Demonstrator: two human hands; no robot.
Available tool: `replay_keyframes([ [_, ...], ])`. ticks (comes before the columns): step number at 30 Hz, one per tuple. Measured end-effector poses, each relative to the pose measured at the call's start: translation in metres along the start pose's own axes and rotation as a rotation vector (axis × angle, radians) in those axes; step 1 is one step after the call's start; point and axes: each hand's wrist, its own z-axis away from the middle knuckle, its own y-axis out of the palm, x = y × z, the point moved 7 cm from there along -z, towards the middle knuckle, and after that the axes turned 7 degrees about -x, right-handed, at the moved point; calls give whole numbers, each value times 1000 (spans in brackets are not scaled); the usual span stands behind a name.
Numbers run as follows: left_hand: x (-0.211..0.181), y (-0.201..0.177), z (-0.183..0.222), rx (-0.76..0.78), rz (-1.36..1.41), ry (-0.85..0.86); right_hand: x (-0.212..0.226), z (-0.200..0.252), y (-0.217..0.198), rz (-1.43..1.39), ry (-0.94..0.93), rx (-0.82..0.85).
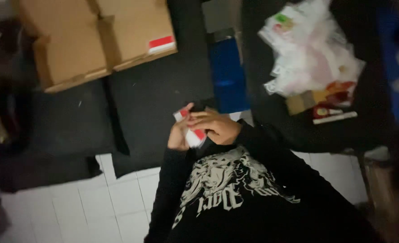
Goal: The person organizes various stickers and labels by hand into cardboard boxes and plastic bags.
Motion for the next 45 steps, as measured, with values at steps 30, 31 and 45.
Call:
replay_keyframes([
  [30,3,25,-23,96,116,-26,-200,296,-339,531,582,-1084],
  [31,4,24,-25,88,124,-51,-183,283,-330,436,613,-1093],
  [45,-3,32,-24,24,231,164,0,-32,-19,569,444,-359],
])
